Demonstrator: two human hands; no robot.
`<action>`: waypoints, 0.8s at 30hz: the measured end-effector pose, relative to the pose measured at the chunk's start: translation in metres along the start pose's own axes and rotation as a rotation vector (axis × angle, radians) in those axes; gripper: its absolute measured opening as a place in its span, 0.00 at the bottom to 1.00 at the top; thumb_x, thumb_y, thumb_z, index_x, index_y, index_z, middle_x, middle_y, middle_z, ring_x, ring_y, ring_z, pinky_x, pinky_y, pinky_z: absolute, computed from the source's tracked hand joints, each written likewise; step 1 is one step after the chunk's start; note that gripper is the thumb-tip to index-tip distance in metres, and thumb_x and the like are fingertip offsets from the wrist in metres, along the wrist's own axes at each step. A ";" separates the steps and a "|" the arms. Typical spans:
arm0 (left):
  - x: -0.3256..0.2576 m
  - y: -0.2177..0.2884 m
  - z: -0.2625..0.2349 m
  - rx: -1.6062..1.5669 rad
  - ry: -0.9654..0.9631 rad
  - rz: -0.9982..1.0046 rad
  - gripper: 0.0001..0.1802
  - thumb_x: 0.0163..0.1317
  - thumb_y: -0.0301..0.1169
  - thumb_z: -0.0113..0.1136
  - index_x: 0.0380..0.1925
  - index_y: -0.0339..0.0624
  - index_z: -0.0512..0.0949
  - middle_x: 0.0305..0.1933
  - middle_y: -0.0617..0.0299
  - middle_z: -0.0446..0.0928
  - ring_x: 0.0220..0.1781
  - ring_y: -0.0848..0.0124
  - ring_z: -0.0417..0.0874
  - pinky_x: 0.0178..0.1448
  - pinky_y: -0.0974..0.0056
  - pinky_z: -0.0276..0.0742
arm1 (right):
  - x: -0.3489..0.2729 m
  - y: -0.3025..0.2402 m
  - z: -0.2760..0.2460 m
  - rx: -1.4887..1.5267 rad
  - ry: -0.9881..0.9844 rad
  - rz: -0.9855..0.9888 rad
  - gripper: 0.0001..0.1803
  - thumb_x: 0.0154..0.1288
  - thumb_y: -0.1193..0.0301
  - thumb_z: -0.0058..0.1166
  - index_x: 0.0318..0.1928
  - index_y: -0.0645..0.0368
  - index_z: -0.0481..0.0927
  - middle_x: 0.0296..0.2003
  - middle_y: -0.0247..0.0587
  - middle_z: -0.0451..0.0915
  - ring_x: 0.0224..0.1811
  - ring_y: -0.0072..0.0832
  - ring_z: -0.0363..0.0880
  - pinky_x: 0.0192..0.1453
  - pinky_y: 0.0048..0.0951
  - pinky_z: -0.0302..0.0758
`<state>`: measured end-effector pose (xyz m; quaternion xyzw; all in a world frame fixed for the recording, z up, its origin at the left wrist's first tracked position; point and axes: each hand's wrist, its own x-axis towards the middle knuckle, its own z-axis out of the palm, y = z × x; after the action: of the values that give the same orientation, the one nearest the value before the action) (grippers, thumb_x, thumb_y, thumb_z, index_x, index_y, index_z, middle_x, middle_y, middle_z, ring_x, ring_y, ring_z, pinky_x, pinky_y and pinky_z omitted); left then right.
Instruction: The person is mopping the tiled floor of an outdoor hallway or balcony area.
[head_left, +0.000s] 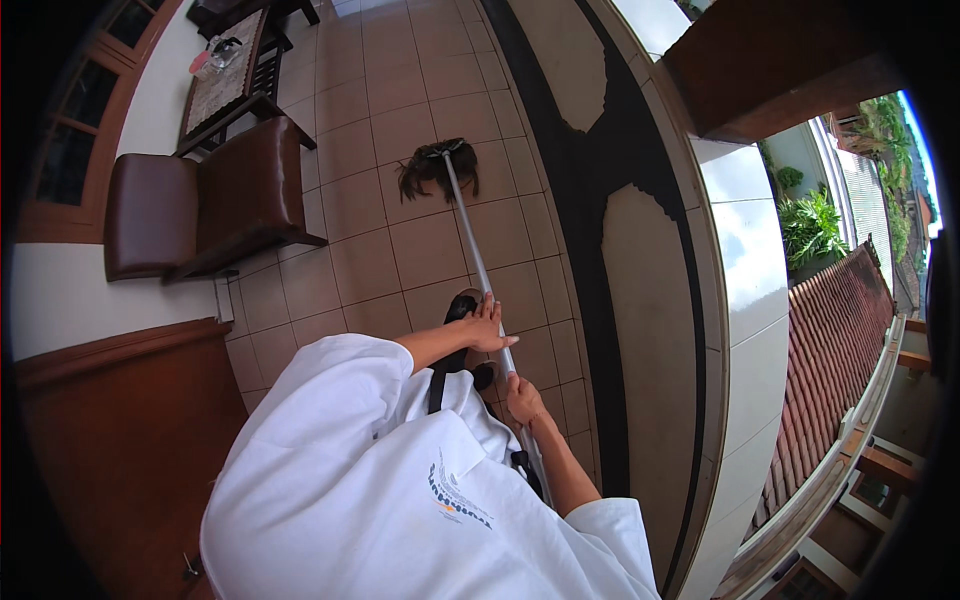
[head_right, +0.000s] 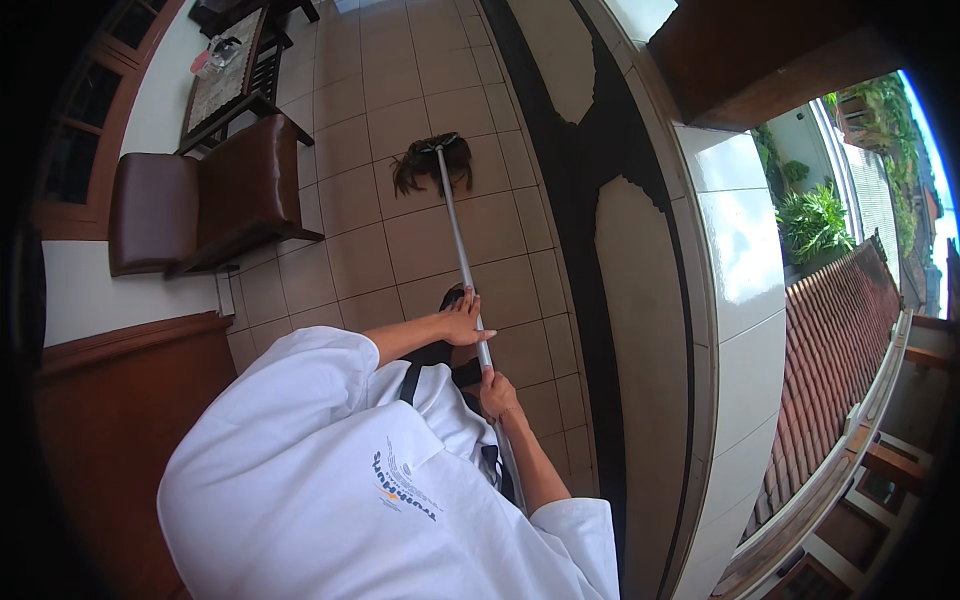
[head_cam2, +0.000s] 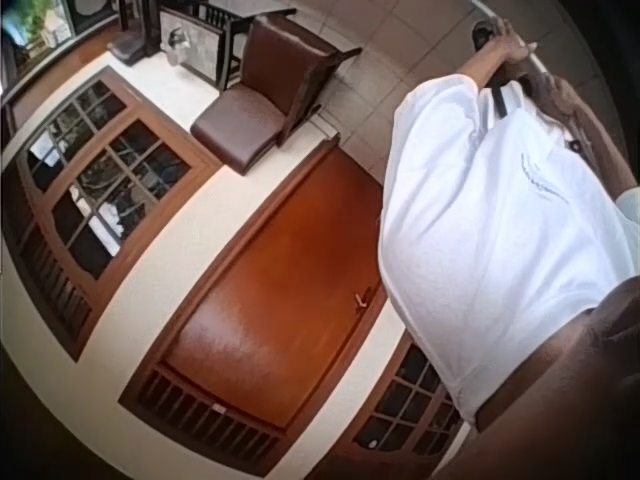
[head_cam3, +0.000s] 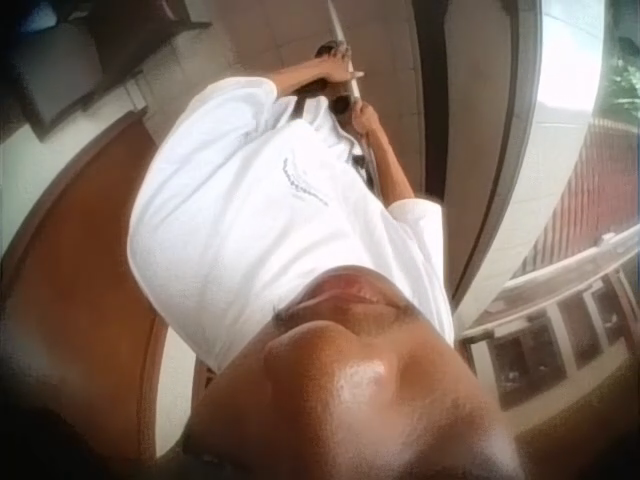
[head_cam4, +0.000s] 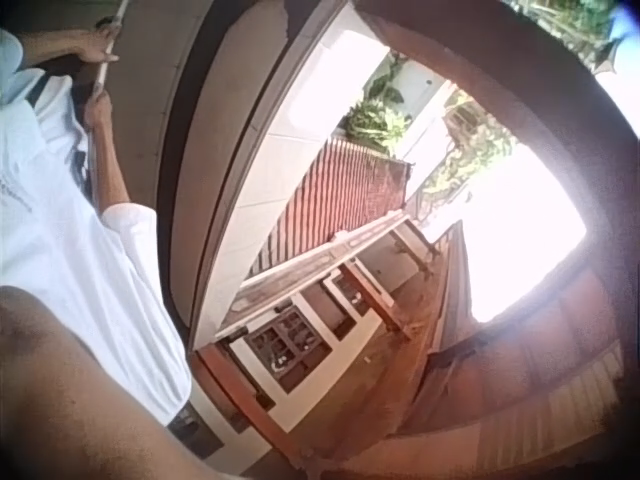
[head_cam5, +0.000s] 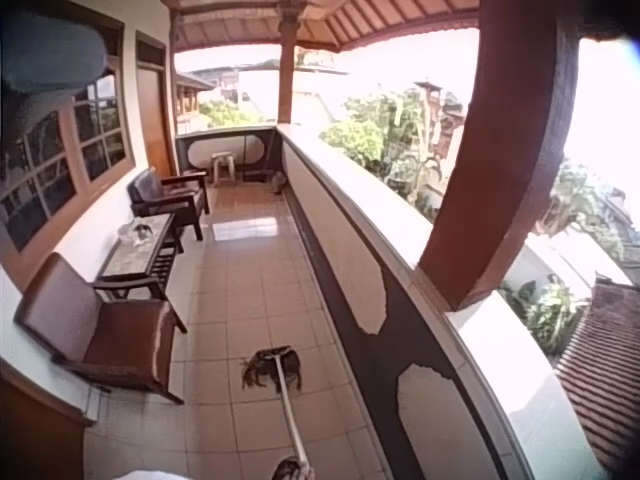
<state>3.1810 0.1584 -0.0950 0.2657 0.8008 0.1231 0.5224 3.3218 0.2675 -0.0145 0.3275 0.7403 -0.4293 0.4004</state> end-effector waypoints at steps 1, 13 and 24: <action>0.013 -0.015 -0.019 -0.073 0.030 0.030 0.55 0.57 0.65 0.36 0.64 0.27 0.32 0.68 0.34 0.22 0.71 0.44 0.35 0.71 0.49 0.43 | 0.017 -0.021 -0.006 0.020 0.009 -0.012 0.29 0.68 0.50 0.26 0.32 0.64 0.71 0.21 0.46 0.73 0.21 0.37 0.71 0.26 0.35 0.69; 0.085 -0.036 -0.105 0.023 0.028 -0.076 0.64 0.48 0.71 0.41 0.63 0.26 0.32 0.69 0.36 0.25 0.72 0.48 0.29 0.72 0.51 0.35 | 0.092 -0.075 -0.050 0.097 0.005 -0.025 0.28 0.68 0.48 0.28 0.28 0.60 0.69 0.14 0.35 0.67 0.07 0.23 0.63 0.11 0.26 0.62; 0.036 0.127 0.137 0.141 -0.350 0.181 0.66 0.46 0.77 0.29 0.62 0.22 0.34 0.65 0.25 0.28 0.70 0.39 0.25 0.71 0.51 0.28 | -0.084 0.199 -0.054 0.284 -0.064 0.191 0.27 0.66 0.47 0.35 0.27 0.59 0.72 0.16 0.32 0.68 0.16 0.21 0.67 0.17 0.26 0.64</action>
<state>3.3311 0.2728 -0.1203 0.3896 0.6775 0.0653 0.6204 3.5092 0.3873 0.0011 0.4360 0.6245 -0.4999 0.4123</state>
